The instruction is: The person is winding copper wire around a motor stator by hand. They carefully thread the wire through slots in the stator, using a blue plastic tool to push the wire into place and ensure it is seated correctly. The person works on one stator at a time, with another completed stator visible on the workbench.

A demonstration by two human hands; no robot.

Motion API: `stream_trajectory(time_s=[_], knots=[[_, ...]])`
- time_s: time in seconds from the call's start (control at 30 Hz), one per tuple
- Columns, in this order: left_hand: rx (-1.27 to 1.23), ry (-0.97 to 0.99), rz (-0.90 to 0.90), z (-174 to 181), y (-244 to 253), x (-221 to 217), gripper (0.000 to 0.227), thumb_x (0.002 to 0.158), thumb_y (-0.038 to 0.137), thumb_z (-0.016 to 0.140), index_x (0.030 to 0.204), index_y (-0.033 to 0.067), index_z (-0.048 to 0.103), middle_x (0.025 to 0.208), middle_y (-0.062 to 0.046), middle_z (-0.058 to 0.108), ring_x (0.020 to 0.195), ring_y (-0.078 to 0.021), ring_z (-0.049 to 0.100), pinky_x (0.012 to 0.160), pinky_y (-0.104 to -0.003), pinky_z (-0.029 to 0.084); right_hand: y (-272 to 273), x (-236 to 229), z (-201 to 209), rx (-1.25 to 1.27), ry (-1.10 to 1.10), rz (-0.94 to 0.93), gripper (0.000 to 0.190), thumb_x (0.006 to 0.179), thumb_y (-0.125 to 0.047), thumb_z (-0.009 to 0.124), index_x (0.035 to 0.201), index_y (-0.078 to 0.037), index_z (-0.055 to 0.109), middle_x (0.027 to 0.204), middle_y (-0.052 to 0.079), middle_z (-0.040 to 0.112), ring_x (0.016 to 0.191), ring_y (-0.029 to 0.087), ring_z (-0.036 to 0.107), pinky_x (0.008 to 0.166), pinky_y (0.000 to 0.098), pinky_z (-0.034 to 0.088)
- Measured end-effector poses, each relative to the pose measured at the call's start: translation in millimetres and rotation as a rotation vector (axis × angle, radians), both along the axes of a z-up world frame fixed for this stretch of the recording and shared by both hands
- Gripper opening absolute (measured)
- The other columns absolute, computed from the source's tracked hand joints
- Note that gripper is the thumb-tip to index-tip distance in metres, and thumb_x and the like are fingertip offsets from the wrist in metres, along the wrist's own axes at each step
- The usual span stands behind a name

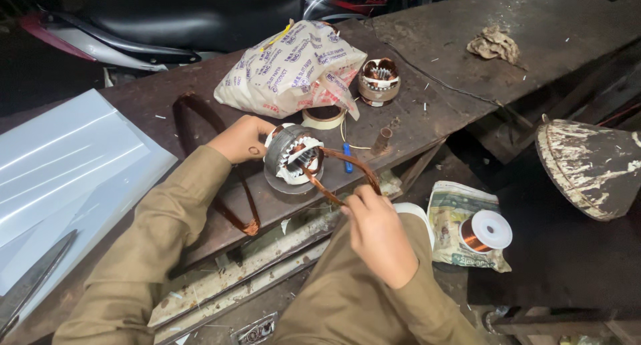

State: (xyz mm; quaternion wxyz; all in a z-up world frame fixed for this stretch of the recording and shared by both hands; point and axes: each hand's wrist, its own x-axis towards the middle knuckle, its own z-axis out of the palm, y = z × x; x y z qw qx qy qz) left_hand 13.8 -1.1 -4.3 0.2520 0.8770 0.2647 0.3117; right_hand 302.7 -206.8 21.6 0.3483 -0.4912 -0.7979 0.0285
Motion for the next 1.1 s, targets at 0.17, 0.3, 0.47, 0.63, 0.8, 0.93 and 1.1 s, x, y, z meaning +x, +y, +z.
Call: stream_trajectory(time_s=[0.17, 0.3, 0.47, 0.63, 0.8, 0.93, 1.1], knots=[[-0.481, 0.205, 0.201, 23.8, -6.6, 4.4, 0.025, 0.076, -0.002, 0.070, 0.098, 0.0054, 0.080, 0.061, -0.004, 0.066, 0.052, -0.0094, 0.058, 0.048, -0.030, 0.046, 7.9, -35.4, 12.3, 0.147, 0.131, 0.028, 0.023, 0.090, -0.008, 0.068, 0.111, -0.001, 0.064, 0.098, 0.016, 0.062, 0.089, 0.038, 0.063, 0.076, 0.0468, 0.050], [-0.395, 0.213, 0.120, 33.2, -9.1, 9.1, 0.030, 0.071, -0.007, 0.067, 0.097, 0.0020, 0.079, 0.063, -0.003, 0.069, 0.055, -0.0083, 0.061, 0.050, -0.027, 0.049, 28.4, -54.8, 12.6, 0.047, 0.233, 0.014, 0.022, 0.091, -0.011, 0.069, 0.112, -0.004, 0.065, 0.094, 0.018, 0.063, 0.078, 0.041, 0.065, 0.065, 0.0480, 0.051], [-0.497, 0.219, 0.092, 30.2, -5.7, 4.5, 0.028, 0.074, -0.005, 0.067, 0.099, 0.0036, 0.077, 0.065, -0.003, 0.069, 0.055, -0.0085, 0.060, 0.049, -0.028, 0.047, 38.9, -52.7, 7.9, -0.022, 0.284, 0.064, 0.013, 0.093, -0.010, 0.066, 0.106, -0.008, 0.068, 0.087, 0.016, 0.066, 0.077, 0.040, 0.067, 0.066, 0.0479, 0.050], [-0.541, 0.203, 0.070, 21.0, 3.9, 4.5, 0.033, 0.074, -0.004, 0.069, 0.105, 0.0047, 0.077, 0.066, -0.001, 0.067, 0.056, -0.0067, 0.057, 0.049, -0.026, 0.046, 39.7, -54.5, 1.2, 0.028, 0.318, 0.045, 0.014, 0.095, -0.009, 0.065, 0.108, -0.006, 0.068, 0.089, 0.016, 0.065, 0.079, 0.038, 0.067, 0.067, 0.0447, 0.051], [-0.545, 0.132, 0.125, 14.0, 0.1, 1.1, 0.034, 0.075, -0.006, 0.066, 0.105, 0.0037, 0.078, 0.061, -0.002, 0.062, 0.050, -0.0076, 0.052, 0.044, -0.027, 0.040, 47.4, -55.0, -4.0, 0.019, 0.398, 0.001, 0.012, 0.092, -0.014, 0.072, 0.101, -0.006, 0.073, 0.084, 0.014, 0.065, 0.071, 0.030, 0.068, 0.064, 0.0394, 0.052], [-0.591, 0.087, 0.129, 15.0, -5.4, 5.9, 0.040, 0.073, -0.008, 0.062, 0.107, 0.0050, 0.077, 0.062, -0.001, 0.062, 0.049, -0.0068, 0.054, 0.044, -0.027, 0.040, 54.9, -55.3, -10.1, -0.024, 0.486, 0.011, 0.013, 0.090, -0.014, 0.074, 0.100, -0.006, 0.074, 0.083, 0.011, 0.067, 0.066, 0.024, 0.068, 0.060, 0.0339, 0.052], [-0.417, 0.139, 0.118, 24.5, -11.7, 9.4, 0.041, 0.068, -0.012, 0.061, 0.104, 0.0018, 0.074, 0.073, -0.004, 0.070, 0.056, -0.0097, 0.058, 0.048, -0.029, 0.048, 58.7, -55.4, -13.8, -0.101, 0.536, 0.022, 0.014, 0.087, -0.012, 0.076, 0.100, -0.006, 0.075, 0.078, 0.009, 0.067, 0.059, 0.021, 0.065, 0.057, 0.0322, 0.049]])
